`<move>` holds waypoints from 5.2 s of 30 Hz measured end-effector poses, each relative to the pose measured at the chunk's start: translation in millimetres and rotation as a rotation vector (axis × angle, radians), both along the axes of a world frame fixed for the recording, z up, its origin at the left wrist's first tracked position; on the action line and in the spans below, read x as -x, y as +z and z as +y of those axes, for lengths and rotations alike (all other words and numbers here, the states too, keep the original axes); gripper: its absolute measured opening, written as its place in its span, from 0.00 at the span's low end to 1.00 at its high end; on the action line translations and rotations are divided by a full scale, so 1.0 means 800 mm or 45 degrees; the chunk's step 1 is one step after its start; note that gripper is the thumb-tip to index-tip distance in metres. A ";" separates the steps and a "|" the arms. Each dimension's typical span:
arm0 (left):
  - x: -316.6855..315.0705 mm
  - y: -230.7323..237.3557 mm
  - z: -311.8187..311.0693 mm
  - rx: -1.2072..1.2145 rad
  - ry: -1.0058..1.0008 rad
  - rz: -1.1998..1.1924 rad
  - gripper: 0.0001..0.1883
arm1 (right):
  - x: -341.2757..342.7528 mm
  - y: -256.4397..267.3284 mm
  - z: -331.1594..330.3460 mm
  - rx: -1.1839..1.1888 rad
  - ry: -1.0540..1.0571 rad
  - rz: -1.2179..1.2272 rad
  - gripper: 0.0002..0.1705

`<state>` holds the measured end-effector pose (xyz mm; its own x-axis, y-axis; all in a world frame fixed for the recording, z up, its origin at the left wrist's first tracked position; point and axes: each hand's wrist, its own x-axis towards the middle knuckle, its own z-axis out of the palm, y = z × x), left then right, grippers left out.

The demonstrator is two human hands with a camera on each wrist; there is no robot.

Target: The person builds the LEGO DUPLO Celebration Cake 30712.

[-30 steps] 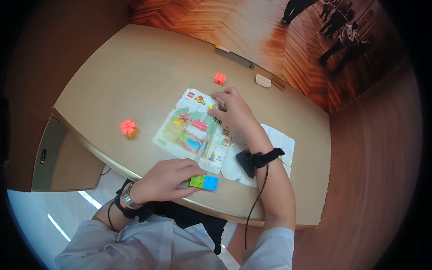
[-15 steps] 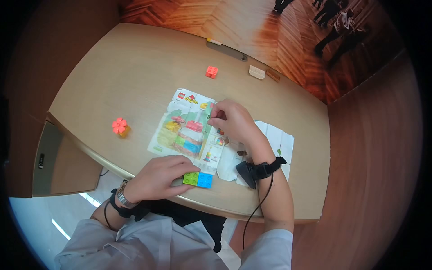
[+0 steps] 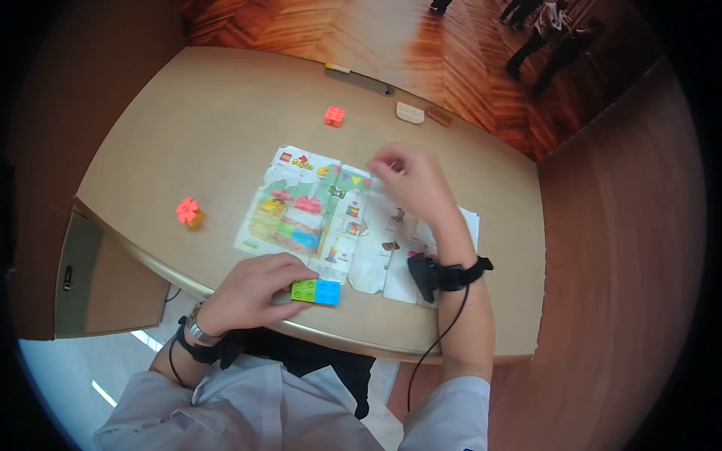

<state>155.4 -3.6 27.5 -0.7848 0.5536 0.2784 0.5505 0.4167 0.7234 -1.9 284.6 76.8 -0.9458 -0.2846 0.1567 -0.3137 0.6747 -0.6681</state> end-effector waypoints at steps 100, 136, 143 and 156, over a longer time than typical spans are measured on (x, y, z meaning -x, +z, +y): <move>0.001 -0.011 -0.005 -0.060 -0.033 0.004 0.25 | -0.027 -0.018 0.092 -0.137 -0.256 -0.195 0.12; 0.004 -0.020 -0.006 -0.073 -0.056 0.038 0.27 | 0.015 -0.003 0.092 -0.086 -0.213 -0.049 0.26; 0.001 -0.016 -0.003 -0.099 0.007 -0.008 0.32 | -0.170 0.001 -0.023 0.406 0.296 -0.100 0.19; 0.000 -0.016 -0.001 -0.087 0.054 0.028 0.38 | -0.209 -0.013 -0.052 -0.176 0.410 0.293 0.23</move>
<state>155.6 -4.3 14.9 -0.8006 0.4989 0.3318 0.5494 0.3904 0.7387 165.4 243.2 66.3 -0.7500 -0.5931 0.2927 -0.6535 0.5964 -0.4660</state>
